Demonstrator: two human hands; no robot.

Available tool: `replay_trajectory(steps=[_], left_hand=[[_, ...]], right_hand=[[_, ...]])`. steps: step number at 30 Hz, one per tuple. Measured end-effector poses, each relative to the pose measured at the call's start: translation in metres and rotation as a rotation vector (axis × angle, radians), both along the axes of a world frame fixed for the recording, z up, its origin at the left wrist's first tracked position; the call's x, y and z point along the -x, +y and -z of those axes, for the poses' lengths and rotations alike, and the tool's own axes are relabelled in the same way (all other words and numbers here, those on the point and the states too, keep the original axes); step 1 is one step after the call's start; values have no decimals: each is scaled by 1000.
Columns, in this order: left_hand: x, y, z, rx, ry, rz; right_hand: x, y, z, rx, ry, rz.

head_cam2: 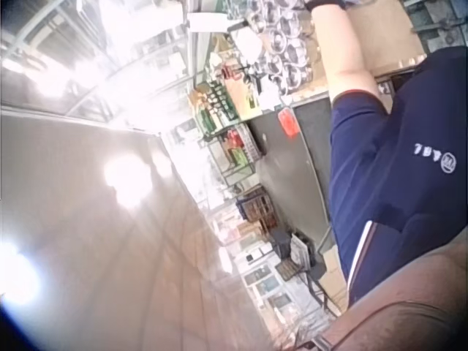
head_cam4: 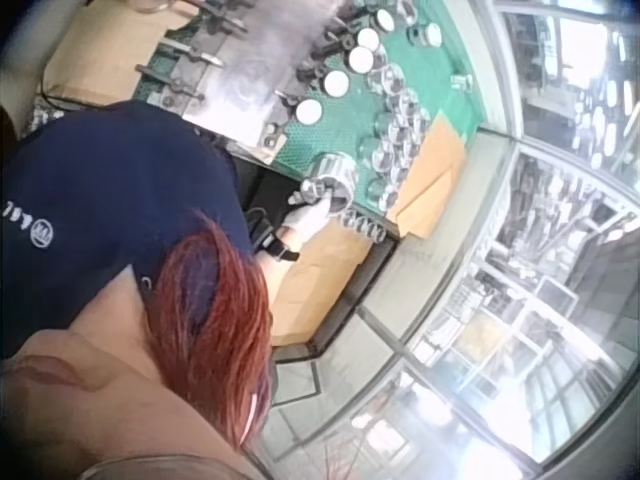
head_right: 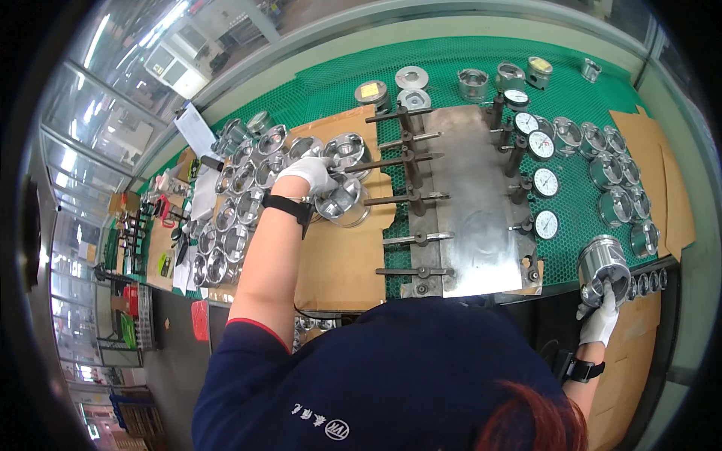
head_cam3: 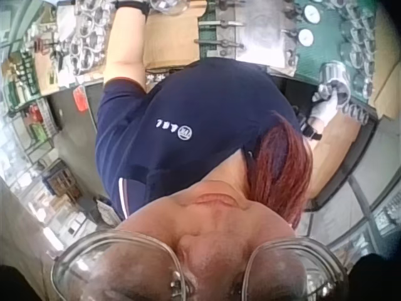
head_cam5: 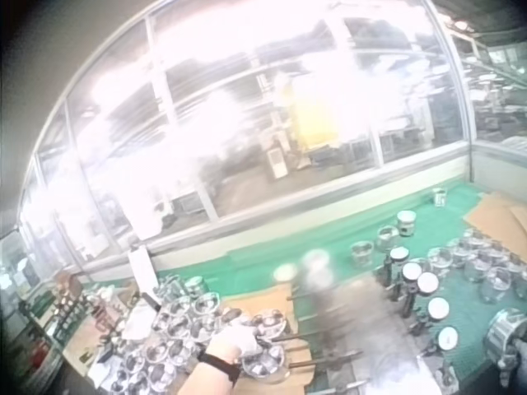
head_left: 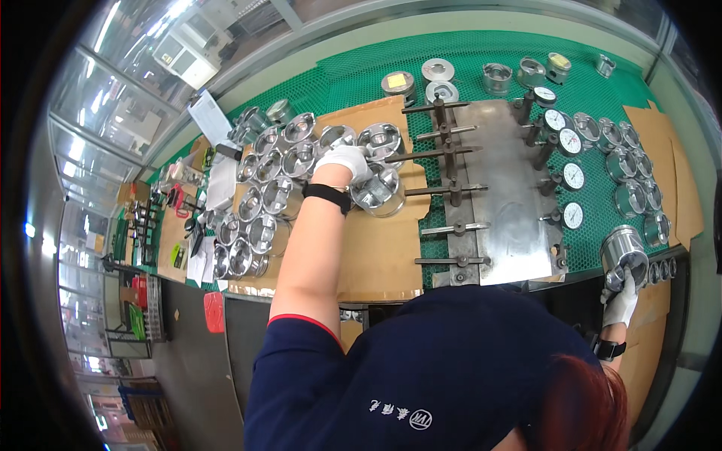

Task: The person unpacks metal pistons from a cardboard box and places them on a green workbench. They then pick up each piston, wipe it with a white cloth, and place it onto a metal jig with gauges. The person repeats this process for multiple pistons, arranging them in rows on the jig.

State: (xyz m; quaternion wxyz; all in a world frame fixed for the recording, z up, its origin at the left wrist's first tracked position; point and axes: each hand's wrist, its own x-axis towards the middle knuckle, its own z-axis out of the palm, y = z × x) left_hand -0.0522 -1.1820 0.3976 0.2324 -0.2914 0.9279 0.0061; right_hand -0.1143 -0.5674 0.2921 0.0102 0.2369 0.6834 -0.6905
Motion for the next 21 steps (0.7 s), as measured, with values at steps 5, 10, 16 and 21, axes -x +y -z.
replay_trajectory(steps=[5,10,16,21], left_hand=[[-12,4,7,0,134,-31],[-26,3,22,-21,224,7],[-72,36,19,-93,269,-23],[-130,67,16,-108,364,-79]], right_hand=[[18,0,3,92,19,-44],[22,6,-16,90,25,-51],[49,56,10,2,73,35],[69,70,-2,-57,1,12]])
